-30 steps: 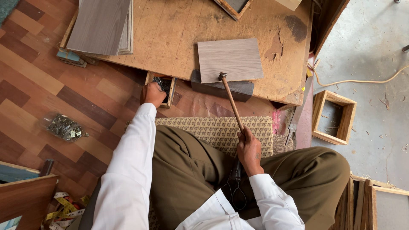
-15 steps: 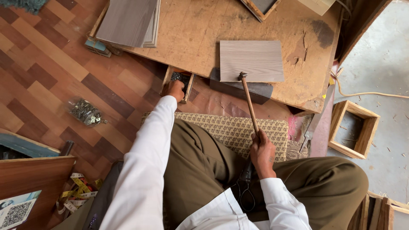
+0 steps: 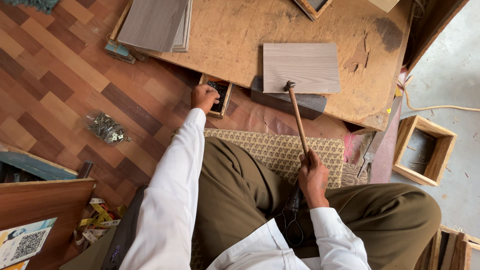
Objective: The person sits on a mat and assembles picture frames by placing rectangular backboards into wooden frames, then hammering nails to secure them. The person repeatedly picks up frames, aligns backboards, and uses a hammer to drive nails into the frame edges.
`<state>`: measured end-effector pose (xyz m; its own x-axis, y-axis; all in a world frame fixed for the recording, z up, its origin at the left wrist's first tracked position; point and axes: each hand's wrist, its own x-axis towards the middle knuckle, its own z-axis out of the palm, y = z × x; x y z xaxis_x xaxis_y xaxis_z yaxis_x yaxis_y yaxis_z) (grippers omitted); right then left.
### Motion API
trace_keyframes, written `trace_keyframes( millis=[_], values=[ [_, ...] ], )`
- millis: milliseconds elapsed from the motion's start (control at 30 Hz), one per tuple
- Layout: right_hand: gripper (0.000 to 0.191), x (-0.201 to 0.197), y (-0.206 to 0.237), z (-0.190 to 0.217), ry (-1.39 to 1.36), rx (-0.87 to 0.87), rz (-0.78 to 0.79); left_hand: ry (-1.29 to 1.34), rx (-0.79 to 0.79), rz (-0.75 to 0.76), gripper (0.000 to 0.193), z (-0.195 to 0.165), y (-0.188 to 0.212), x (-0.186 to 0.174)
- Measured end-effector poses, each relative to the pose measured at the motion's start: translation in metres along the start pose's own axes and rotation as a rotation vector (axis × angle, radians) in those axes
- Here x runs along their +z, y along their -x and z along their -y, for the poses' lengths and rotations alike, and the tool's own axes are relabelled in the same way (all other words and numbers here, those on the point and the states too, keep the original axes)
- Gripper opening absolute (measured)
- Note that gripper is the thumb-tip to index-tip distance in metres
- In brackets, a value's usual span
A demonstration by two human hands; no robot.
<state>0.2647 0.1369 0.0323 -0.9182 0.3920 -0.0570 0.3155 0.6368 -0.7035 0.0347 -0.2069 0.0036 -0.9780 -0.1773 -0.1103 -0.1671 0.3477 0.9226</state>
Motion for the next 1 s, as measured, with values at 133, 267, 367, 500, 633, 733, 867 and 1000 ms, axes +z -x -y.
trace_keyframes(
  millis=[133, 267, 367, 500, 633, 733, 867, 1000],
  values=[
    [0.04, 0.001, 0.0, -0.001, 0.01, 0.021, 0.008, 0.226, -0.141, 0.002, 0.007, -0.002, 0.0, 0.0],
    [0.038, 0.001, 0.001, 0.001, 0.031, -0.044, -0.025, 0.318, -0.188, 0.031, 0.009, -0.002, -0.003, 0.003],
    [0.034, -0.001, 0.002, 0.003, 0.022, -0.045, -0.004, 0.443, -0.02, 0.031, 0.009, -0.008, -0.006, 0.01],
    [0.035, -0.003, 0.002, 0.007, -0.034, 0.011, 0.018, 0.486, 0.093, 0.139, 0.008, -0.038, -0.002, 0.037],
    [0.036, -0.003, 0.002, 0.01, -0.032, 0.013, 0.017, 0.287, 0.195, 0.178, 0.007, -0.074, 0.014, 0.082],
    [0.035, -0.004, 0.002, 0.01, -0.012, -0.015, 0.016, -0.037, 0.399, 0.103, 0.01, -0.086, 0.028, 0.115],
    [0.036, -0.005, 0.002, 0.01, 0.006, 0.018, 0.039, -0.153, 0.676, -0.017, 0.014, -0.081, 0.033, 0.139],
    [0.033, -0.006, 0.003, 0.012, -0.023, -0.021, 0.026, -0.13, 0.566, 0.013, 0.018, -0.073, 0.027, 0.145]
  ],
)
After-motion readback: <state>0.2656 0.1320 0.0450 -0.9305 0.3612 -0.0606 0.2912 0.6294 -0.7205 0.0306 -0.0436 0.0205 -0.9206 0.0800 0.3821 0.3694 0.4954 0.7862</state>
